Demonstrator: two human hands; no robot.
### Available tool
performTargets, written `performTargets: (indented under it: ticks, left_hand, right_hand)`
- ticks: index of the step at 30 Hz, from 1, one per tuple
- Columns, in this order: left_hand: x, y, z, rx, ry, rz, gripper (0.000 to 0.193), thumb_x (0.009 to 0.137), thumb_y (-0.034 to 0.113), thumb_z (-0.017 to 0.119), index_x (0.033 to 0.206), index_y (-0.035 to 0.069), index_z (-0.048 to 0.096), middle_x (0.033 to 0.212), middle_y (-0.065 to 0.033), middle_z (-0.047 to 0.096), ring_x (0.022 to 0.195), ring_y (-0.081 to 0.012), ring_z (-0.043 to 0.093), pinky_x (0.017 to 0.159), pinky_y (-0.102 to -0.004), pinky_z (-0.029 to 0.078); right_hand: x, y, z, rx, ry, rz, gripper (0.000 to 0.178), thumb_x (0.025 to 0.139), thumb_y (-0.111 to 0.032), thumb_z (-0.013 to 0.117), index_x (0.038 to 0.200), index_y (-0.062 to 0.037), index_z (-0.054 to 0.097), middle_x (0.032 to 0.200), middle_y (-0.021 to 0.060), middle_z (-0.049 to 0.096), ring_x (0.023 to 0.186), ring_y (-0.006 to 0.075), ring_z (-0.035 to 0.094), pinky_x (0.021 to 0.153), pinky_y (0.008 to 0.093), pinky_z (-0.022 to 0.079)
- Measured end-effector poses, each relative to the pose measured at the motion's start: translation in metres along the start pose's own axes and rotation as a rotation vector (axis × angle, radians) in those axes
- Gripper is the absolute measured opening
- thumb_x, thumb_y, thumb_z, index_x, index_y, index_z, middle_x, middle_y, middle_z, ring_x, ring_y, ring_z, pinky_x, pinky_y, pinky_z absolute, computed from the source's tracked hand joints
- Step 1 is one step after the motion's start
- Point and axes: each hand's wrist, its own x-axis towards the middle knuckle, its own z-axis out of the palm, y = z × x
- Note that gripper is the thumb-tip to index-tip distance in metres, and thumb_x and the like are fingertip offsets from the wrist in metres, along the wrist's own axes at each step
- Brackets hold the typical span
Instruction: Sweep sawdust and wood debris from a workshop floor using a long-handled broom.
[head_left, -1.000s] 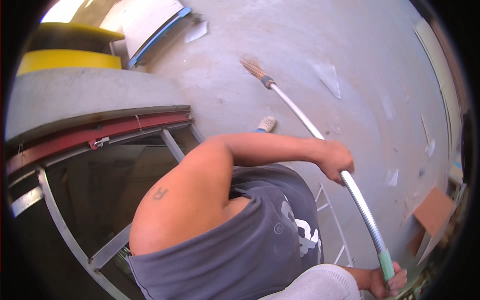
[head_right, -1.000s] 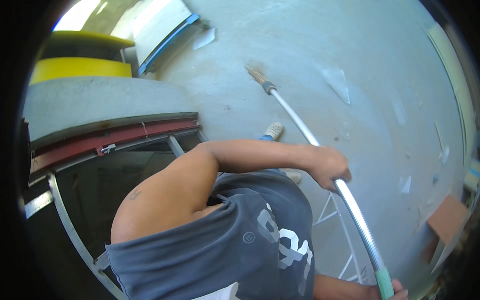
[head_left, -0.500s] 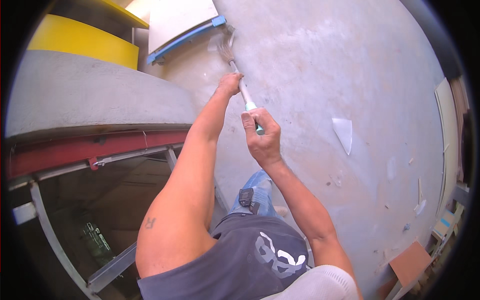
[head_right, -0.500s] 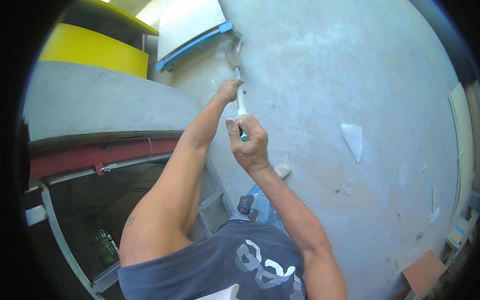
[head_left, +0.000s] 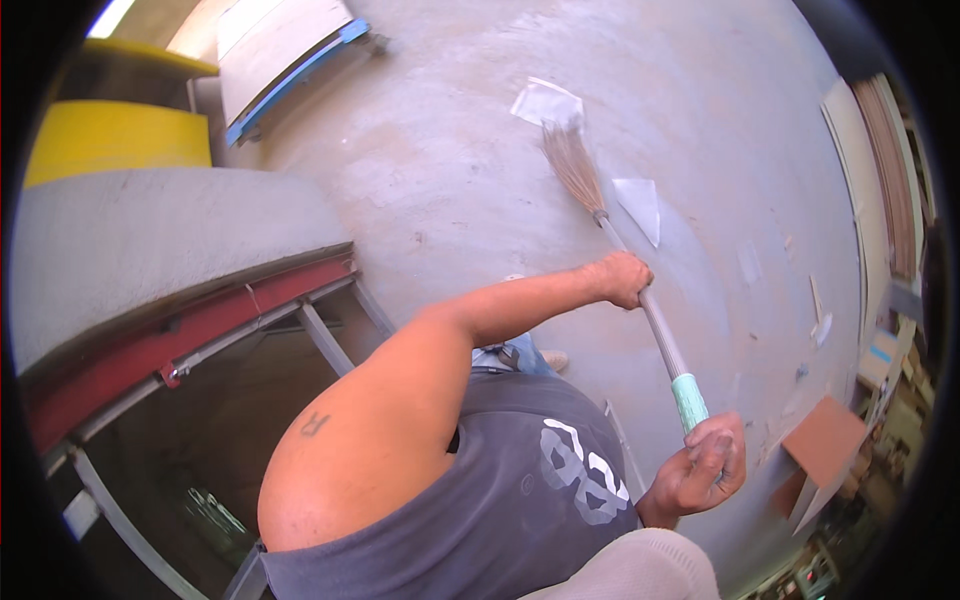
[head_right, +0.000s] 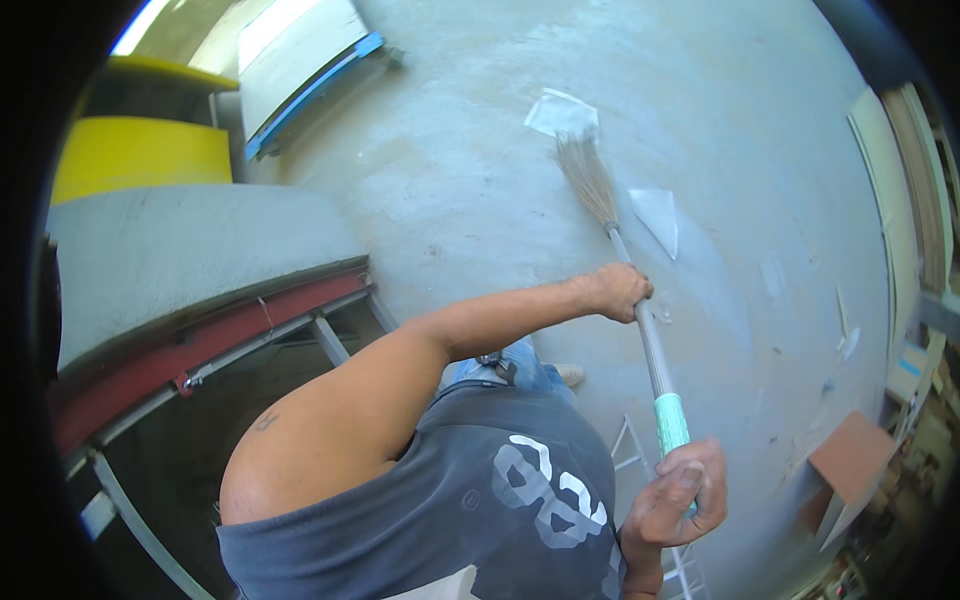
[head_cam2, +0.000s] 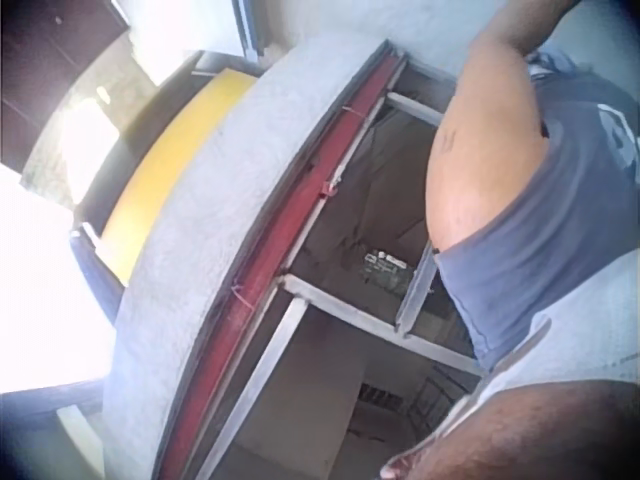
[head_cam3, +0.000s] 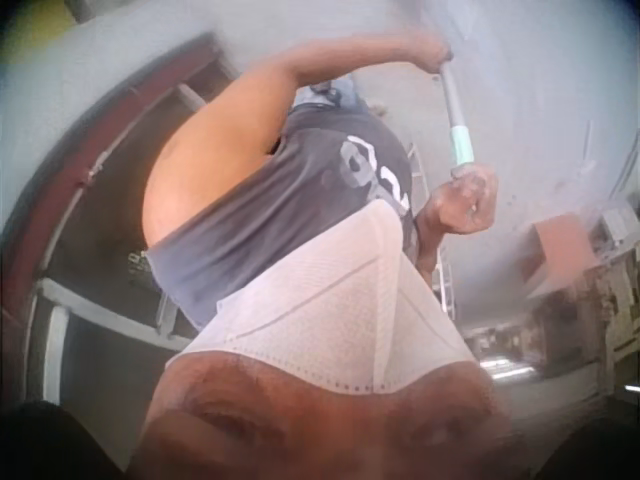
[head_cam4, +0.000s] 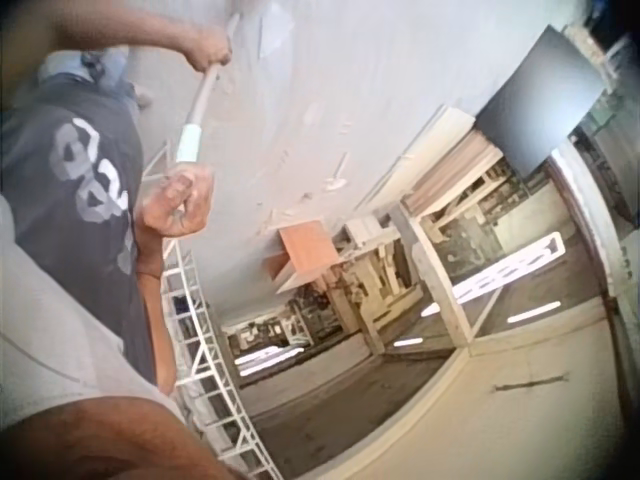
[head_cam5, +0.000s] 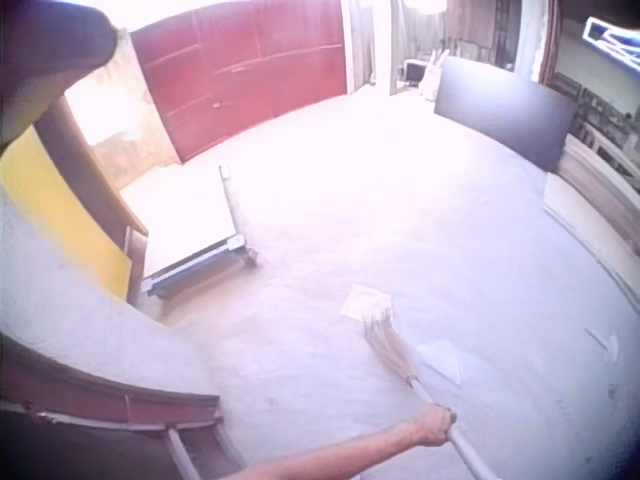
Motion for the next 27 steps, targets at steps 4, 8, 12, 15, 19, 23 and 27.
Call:
performTargets:
  ticks: [4,8,12,15,19,23,27]
  left_hand:
    - [0.039,0.073,0.047,-0.112,-0.043,0.176,0.032,0.073,0.033,0.07,0.091,0.006,0.069,0.096,-0.0141,0.069,0.096,-0.0351,0.064,0.088,-0.0441,0.05]
    - [0.052,0.14,0.046,-0.242,0.19,0.36,0.022,0.076,0.026,0.069,0.089,0.008,0.067,0.088,-0.0112,0.065,0.095,-0.0324,0.061,0.089,-0.0433,0.045]
    - [0.036,0.184,0.017,-0.449,0.328,0.618,0.02,0.079,0.026,0.071,0.078,0.008,0.062,0.08,-0.0092,0.061,0.086,-0.0312,0.058,0.085,-0.0441,0.042]
    - [0.016,0.193,-0.003,-0.445,0.367,0.696,0.027,0.078,0.03,0.074,0.072,0.008,0.059,0.075,-0.0081,0.06,0.081,-0.0292,0.056,0.083,-0.0425,0.043]
    - [-0.033,0.138,-0.039,-0.299,0.461,0.538,0.036,0.077,0.034,0.077,0.062,0.01,0.055,0.061,-0.0066,0.054,0.07,-0.0272,0.054,0.079,-0.0419,0.044]
    - [-0.067,0.069,-0.066,-0.205,0.49,0.442,0.042,0.075,0.038,0.079,0.056,0.011,0.052,0.053,-0.0057,0.048,0.06,-0.0273,0.051,0.077,-0.0409,0.045]
    - [-0.077,0.038,-0.076,-0.181,0.351,0.327,0.041,0.074,0.037,0.079,0.057,0.009,0.054,0.052,-0.0075,0.051,0.059,-0.0291,0.053,0.078,-0.0405,0.046]
  right_hand:
    - [-0.011,-0.014,-0.034,-0.025,0.114,-0.005,0.03,0.089,-0.01,0.048,0.061,-0.0068,0.04,0.058,0.0031,0.036,0.059,0.0105,0.035,0.056,0.0291,0.022]
    - [-0.03,-0.021,-0.098,0.196,0.179,-0.34,0.035,0.078,-0.012,0.059,0.054,-0.0142,0.034,0.053,-0.0022,0.039,0.044,0.011,0.034,0.051,0.0287,0.026]
    - [-0.039,-0.037,-0.184,0.403,0.144,-0.544,0.036,0.074,-0.008,0.057,0.05,-0.0188,0.032,0.044,-0.0088,0.032,0.042,0.0062,0.036,0.054,0.0274,0.026]
    - [-0.015,-0.04,-0.177,1.023,-0.326,-0.872,0.018,0.069,-0.002,0.072,0.063,-0.0085,0.057,0.067,-0.0028,0.057,0.053,0.0116,0.057,0.048,0.0244,0.044]
    - [-0.049,0.018,-0.221,0.731,-0.41,-0.722,0.032,0.072,-0.014,0.073,0.053,-0.0209,0.048,0.046,-0.0102,0.048,0.048,0.0009,0.052,0.047,0.0287,0.023]
    - [0.002,-0.004,-0.138,0.355,-0.856,-0.527,0.034,0.071,-0.021,0.082,0.062,-0.0129,0.049,0.057,-0.0006,0.053,0.045,0.0127,0.045,0.045,0.0293,0.028]
    - [0.004,-0.002,-0.106,0.296,-0.774,-0.321,0.038,0.059,-0.028,0.09,0.069,-0.0139,0.056,0.057,-0.0027,0.055,0.046,0.0132,0.047,0.045,0.0286,0.029]
